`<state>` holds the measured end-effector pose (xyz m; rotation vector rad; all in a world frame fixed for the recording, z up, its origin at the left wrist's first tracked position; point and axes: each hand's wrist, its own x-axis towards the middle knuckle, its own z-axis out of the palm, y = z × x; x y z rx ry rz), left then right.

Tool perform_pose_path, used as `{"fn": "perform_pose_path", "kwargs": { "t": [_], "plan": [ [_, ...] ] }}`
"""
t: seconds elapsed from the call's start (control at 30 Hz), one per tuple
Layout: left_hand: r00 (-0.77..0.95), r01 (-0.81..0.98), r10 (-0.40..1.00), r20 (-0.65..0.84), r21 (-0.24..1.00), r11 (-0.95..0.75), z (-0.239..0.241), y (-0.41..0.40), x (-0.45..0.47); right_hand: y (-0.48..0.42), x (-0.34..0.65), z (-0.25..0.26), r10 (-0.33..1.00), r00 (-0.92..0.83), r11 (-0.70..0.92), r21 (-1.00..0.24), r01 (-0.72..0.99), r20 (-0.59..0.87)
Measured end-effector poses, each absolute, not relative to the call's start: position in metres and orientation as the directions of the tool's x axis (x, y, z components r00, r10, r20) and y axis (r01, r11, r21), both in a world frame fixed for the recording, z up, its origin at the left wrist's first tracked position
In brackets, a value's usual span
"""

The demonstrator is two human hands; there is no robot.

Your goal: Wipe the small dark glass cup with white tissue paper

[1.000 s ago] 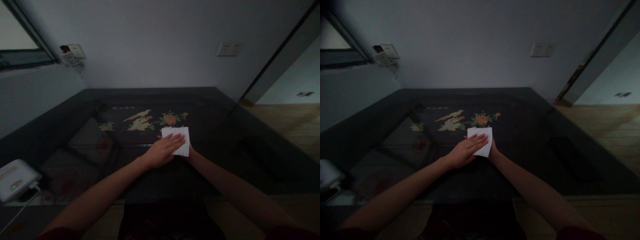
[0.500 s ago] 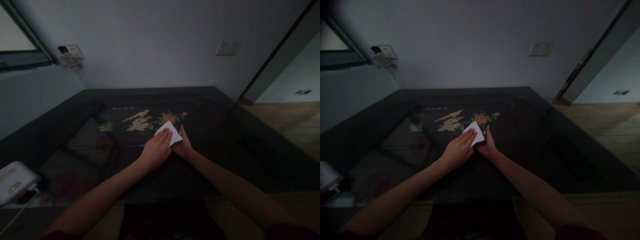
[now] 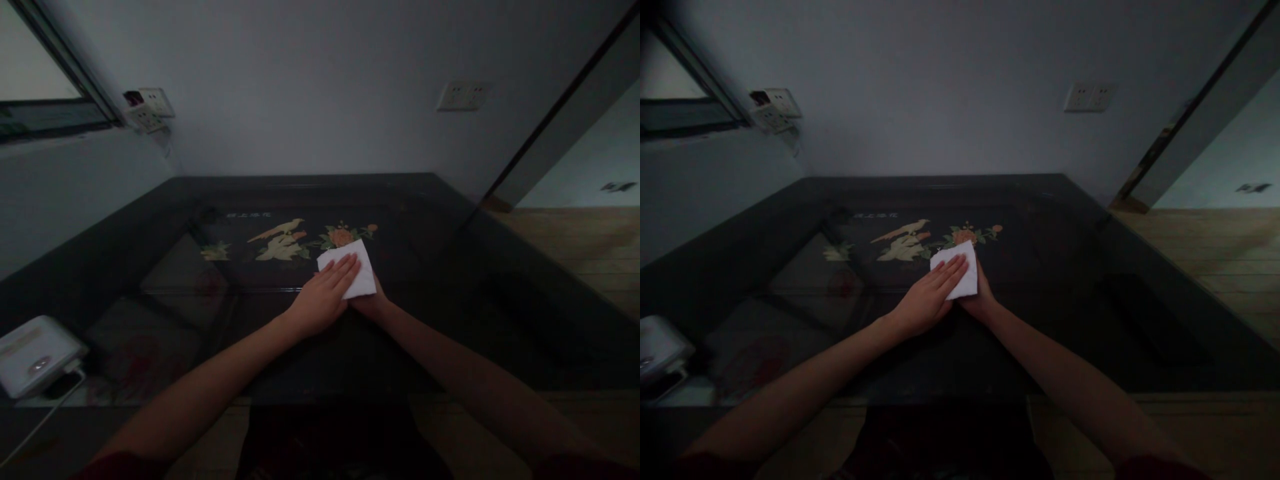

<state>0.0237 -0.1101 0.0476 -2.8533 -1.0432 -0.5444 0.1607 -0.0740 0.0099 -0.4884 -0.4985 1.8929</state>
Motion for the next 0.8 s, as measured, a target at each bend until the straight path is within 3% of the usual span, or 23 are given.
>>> {"fn": "perform_pose_path", "kwargs": {
  "t": [0.13,0.37,0.6,0.8],
  "plan": [
    [0.655,0.706,0.675,0.34,0.044,-0.707,0.051,-0.108,0.019,-0.074,0.156,0.02,0.916,-0.374,-0.396,-0.48,-0.783,-0.147],
    [0.576,0.795,0.725,0.376,-0.052,-0.604,0.061,-0.128,0.021,-0.071,0.158,0.018,0.895,-0.381,-0.445,-0.494,-0.747,-0.231],
    [0.686,0.69,0.631,0.363,-0.049,-0.722,0.058,-0.129,0.027,-0.073,0.164,0.024,0.861,-0.424,-0.509,-0.458,-0.729,-0.282],
    [0.696,0.673,0.637,0.33,0.009,-0.74,0.049,-0.112,0.024,-0.077,0.161,0.028,0.9,-0.347,-0.431,-0.423,-0.798,-0.262]
  ]
}}
